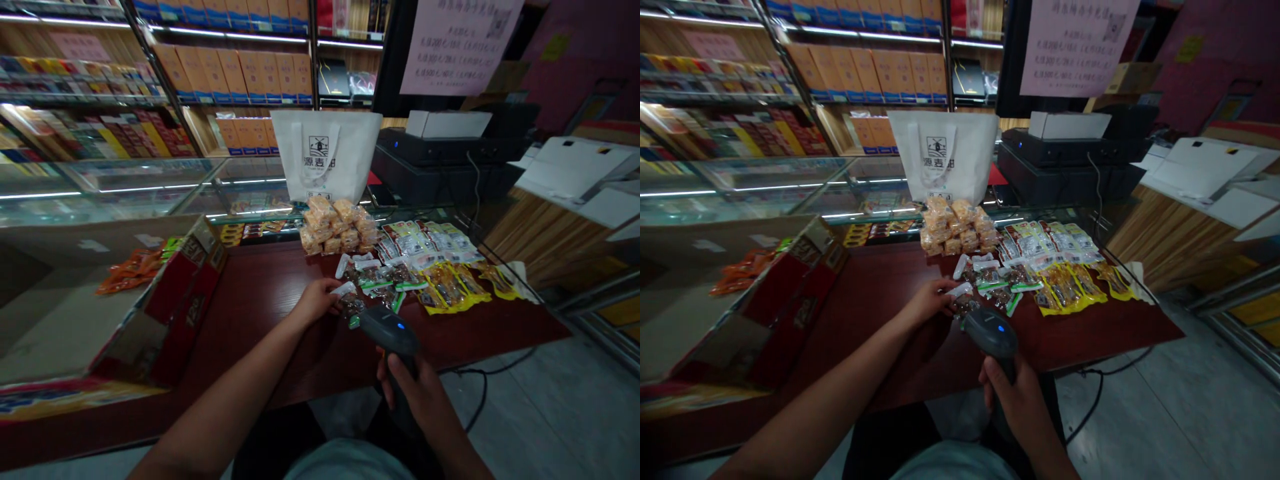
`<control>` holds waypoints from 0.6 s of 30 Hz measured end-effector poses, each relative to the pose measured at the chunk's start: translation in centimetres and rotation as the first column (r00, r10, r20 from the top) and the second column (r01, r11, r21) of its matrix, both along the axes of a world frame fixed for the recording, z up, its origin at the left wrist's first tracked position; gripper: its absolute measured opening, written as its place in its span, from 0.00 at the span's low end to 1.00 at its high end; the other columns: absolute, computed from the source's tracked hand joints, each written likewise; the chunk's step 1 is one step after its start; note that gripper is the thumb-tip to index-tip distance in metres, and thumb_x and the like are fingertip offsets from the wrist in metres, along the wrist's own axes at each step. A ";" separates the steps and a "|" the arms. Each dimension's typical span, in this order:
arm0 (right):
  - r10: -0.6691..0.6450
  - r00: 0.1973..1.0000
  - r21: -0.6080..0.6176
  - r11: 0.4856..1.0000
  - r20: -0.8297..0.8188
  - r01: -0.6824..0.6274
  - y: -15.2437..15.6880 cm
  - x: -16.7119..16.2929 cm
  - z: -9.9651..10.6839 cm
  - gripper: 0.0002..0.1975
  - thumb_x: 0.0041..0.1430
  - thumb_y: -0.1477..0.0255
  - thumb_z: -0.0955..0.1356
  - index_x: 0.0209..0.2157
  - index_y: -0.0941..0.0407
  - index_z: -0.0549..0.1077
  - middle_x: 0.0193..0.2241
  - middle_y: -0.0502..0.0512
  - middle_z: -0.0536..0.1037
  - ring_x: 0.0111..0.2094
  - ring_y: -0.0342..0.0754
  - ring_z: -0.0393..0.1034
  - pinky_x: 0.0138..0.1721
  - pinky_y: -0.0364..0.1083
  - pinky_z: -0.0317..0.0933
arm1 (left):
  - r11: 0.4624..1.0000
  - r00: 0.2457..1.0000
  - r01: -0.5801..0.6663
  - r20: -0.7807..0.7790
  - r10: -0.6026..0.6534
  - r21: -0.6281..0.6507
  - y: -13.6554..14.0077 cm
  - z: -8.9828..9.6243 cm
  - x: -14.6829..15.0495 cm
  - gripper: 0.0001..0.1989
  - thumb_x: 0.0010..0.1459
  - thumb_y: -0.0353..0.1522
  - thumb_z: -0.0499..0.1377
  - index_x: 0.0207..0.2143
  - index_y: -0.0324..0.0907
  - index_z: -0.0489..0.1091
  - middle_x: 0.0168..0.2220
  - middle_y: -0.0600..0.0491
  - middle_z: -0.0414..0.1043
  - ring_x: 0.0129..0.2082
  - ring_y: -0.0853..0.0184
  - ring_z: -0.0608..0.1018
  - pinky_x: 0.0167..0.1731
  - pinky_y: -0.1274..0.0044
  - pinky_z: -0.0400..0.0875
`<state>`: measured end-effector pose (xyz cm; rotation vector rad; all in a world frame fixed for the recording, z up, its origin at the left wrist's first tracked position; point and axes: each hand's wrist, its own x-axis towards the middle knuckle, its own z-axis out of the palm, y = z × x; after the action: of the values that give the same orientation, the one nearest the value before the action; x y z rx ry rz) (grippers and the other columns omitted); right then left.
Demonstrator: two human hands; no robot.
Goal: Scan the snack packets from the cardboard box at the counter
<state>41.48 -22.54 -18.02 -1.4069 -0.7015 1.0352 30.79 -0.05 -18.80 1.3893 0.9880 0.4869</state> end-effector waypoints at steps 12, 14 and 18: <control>-0.035 0.995 -0.027 0.999 0.089 0.037 0.7 -0.7 -0.8 0.24 0.57 0.48 0.68 0.33 0.57 0.72 0.19 0.48 0.74 0.14 0.42 0.63 0.18 0.42 0.58 | 0.934 0.981 0.073 -0.195 -0.004 0.350 -0.5 0.0 0.7 0.16 0.53 0.24 0.62 0.46 0.39 0.75 0.34 0.52 0.76 0.20 0.73 0.75 0.23 0.81 0.69; -0.021 0.994 -0.044 0.999 0.107 0.026 0.7 -0.7 -1.0 0.24 0.58 0.48 0.68 0.33 0.57 0.73 0.15 0.47 0.72 0.15 0.43 0.63 0.19 0.43 0.58 | 0.896 0.974 0.079 -0.227 0.025 0.437 -0.5 0.6 0.3 0.15 0.52 0.24 0.63 0.44 0.39 0.76 0.37 0.50 0.76 0.29 0.68 0.78 0.32 0.78 0.72; 0.011 0.991 -0.099 0.995 0.136 0.003 0.1 -0.2 -1.6 0.27 0.58 0.46 0.67 0.37 0.58 0.75 0.15 0.49 0.73 0.16 0.45 0.65 0.21 0.44 0.60 | 0.807 0.960 0.088 -0.267 0.089 0.584 -1.9 2.7 -2.0 0.17 0.53 0.27 0.64 0.47 0.39 0.76 0.44 0.45 0.76 0.46 0.57 0.77 0.49 0.70 0.69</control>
<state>41.33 -22.45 -19.62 -1.5745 -0.7616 0.9948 28.75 -1.92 -16.07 2.0704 1.1167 0.6437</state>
